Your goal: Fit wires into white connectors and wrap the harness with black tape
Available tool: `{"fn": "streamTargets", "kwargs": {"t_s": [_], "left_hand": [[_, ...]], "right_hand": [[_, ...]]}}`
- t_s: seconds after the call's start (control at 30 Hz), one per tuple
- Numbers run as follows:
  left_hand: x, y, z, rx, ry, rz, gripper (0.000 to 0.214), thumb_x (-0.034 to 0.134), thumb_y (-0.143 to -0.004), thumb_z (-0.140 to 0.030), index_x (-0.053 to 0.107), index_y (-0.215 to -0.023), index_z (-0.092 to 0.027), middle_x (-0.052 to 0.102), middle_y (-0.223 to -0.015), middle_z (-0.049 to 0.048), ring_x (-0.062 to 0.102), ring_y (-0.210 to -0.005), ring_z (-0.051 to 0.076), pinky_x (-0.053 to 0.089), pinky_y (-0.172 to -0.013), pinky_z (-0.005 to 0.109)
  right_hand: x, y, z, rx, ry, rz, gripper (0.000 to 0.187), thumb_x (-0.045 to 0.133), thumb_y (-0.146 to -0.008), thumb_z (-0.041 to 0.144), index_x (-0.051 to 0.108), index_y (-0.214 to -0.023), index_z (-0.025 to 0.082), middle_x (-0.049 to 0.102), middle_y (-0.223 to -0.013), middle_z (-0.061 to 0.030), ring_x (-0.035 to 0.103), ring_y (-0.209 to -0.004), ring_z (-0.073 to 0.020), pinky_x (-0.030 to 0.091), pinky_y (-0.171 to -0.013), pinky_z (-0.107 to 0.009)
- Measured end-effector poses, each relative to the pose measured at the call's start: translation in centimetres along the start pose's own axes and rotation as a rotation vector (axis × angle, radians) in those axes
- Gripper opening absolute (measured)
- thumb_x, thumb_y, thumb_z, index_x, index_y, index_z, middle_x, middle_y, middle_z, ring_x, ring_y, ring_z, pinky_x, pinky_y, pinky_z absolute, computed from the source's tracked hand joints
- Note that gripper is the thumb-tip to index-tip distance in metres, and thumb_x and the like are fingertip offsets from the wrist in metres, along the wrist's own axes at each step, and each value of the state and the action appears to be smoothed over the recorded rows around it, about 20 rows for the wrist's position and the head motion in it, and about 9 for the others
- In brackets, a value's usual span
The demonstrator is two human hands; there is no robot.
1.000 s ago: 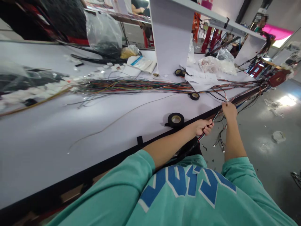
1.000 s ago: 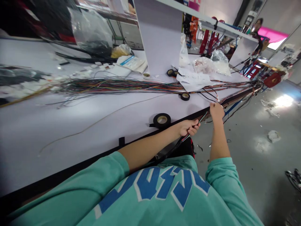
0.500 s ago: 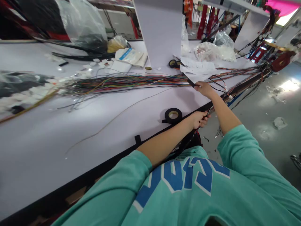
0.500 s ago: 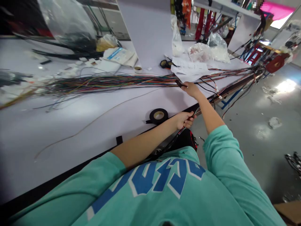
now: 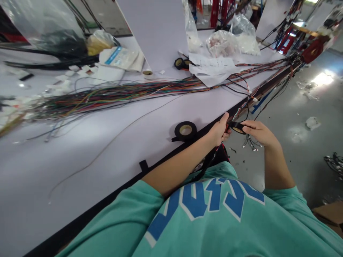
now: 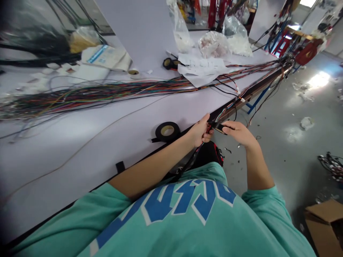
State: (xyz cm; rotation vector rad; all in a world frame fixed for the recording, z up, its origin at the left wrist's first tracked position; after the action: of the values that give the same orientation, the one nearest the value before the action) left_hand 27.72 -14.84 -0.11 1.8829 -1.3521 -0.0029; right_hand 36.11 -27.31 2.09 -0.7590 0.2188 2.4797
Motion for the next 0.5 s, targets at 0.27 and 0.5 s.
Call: {"fn": "streamTargets", "kwargs": {"t_s": [0.27,0.5], "left_hand": [[0.2,0.4,0.2,0.081,-0.125,-0.074,0.030,0.035,-0.093,-0.029,0.035,-0.066,-0.018,0.035,-0.048,-0.0072,0.023,-0.031,0.000,0.012,-0.035,0.014],[0.4,0.4,0.1,0.179,-0.197,-0.151,0.024,0.033,-0.094,-0.022,0.032,-0.069,-0.019,0.032,-0.047,-0.0089,0.021,-0.032,0.001,0.012,-0.037,0.017]], "right_hand": [[0.3,-0.5,0.7,0.011,0.209,0.075,0.022,0.048,-0.073,0.036,0.062,-0.068,0.020,0.058,-0.064,0.0006,0.049,-0.064,-0.0143,0.035,-0.061,-0.025],[1.0,-0.6,-0.5,0.084,0.267,-0.047,0.029,0.048,-0.078,0.042,0.064,-0.090,0.022,0.067,-0.086,-0.0025,0.058,-0.079,-0.0186,0.041,-0.074,-0.031]]}}
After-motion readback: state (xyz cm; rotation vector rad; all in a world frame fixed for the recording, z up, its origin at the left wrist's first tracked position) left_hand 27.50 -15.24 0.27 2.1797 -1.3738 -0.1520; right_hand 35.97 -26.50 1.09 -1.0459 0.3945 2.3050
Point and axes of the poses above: each hand's wrist, its own y-axis away from the middle knuckle, its own x-axis out of the palm, z = x × y, the point moved 2 cm from there along -y, towards the middle knuckle
